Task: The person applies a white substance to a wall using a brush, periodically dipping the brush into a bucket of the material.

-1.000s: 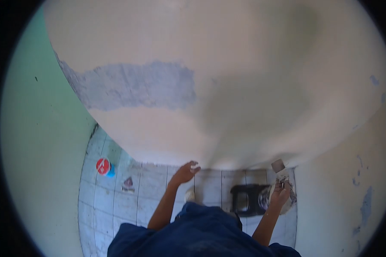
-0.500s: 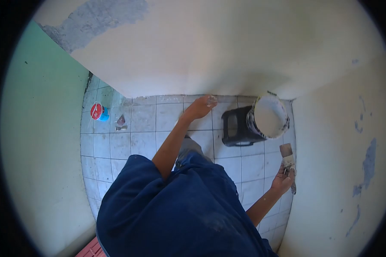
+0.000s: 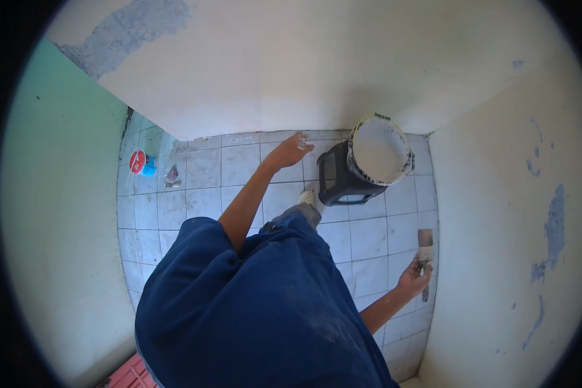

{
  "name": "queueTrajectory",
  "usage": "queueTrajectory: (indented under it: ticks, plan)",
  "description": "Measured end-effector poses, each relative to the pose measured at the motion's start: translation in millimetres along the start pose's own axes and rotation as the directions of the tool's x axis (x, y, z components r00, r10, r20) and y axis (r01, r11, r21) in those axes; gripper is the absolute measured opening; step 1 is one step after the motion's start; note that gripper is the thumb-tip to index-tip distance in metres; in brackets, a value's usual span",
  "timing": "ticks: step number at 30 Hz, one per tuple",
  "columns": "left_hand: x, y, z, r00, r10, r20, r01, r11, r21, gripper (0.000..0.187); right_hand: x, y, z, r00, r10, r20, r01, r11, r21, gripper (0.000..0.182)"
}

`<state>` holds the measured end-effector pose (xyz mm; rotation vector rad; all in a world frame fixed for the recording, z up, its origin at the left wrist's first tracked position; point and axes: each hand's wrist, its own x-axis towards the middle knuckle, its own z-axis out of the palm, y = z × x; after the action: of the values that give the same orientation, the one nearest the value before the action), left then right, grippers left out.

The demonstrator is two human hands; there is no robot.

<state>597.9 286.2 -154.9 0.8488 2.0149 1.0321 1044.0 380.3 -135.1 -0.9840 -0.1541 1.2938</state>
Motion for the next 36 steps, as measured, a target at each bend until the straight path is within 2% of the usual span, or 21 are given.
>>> queueTrajectory:
  ticks: [4, 6, 9, 11, 15, 19, 21, 23, 25, 30, 33, 36]
  plan:
    - [45, 3, 41, 0.999, 0.047, 0.027, -0.048, 0.998, 0.043, 0.057, 32, 4, 24, 0.999, 0.048, 0.006, -0.047, 0.998, -0.041, 0.045]
    - [54, 30, 58, 0.999, 0.010, 0.052, -0.013, 0.999, 0.052, 0.062, 46, -2, 38, 0.998, 0.064, 0.026, -0.061, 0.995, -0.076, 0.047]
    - [80, 53, 82, 0.994, 0.020, 0.109, -0.023, 0.999, 0.025, 0.063, 72, -2, 69, 0.998, 0.047, 0.047, -0.039, 0.988, -0.148, 0.031]
    - [96, 58, 99, 0.985, 0.014, 0.169, -0.027, 0.997, 0.073, 0.062, 97, 1, 84, 0.992, 0.049, 0.112, -0.026, 0.981, -0.194, 0.032]
    - [105, 66, 121, 0.985, -0.027, 0.168, 0.017, 0.998, 0.060, 0.062, 132, 7, 116, 0.986, 0.092, 0.138, -0.048, 0.955, -0.294, 0.045]
    - [110, 56, 138, 0.994, -0.053, 0.100, 0.055, 0.998, -0.012, 0.059, 186, 26, 119, 0.927, 0.208, 0.312, -0.097, 0.937, -0.334, 0.040]
    - [107, 47, 147, 0.998, -0.060, 0.021, 0.061, 0.997, -0.037, 0.057, 226, 50, 100, 0.816, 0.150, 0.558, 0.296, 0.720, -0.627, 0.034]
    - [94, 46, 155, 0.992, -0.078, -0.096, 0.076, 0.997, -0.024, 0.054, 245, 59, 112, 0.781, 0.254, 0.570, 0.281, 0.673, -0.685, 0.028]
    - [76, 55, 164, 0.981, -0.146, -0.128, 0.139, 0.989, -0.058, 0.051, 244, 66, 143, 0.814, 0.453, 0.364, -0.196, 0.804, -0.562, 0.020]
    - [49, 58, 184, 0.945, -0.241, -0.222, 0.201, 0.961, -0.188, 0.048, 299, 117, 162, 0.712, 0.609, 0.350, -0.237, 0.678, -0.696, 0.018]
    - [28, 78, 186, 0.912, -0.303, -0.278, 0.228, 0.935, -0.273, 0.046, 312, 149, 173, 0.687, 0.668, 0.288, -0.299, 0.620, -0.726, 0.022]
    - [18, 72, 191, 0.895, -0.345, -0.283, 0.262, 0.920, -0.293, 0.045, 310, 172, 186, 0.640, 0.732, 0.235, -0.371, 0.561, -0.740, 0.022]
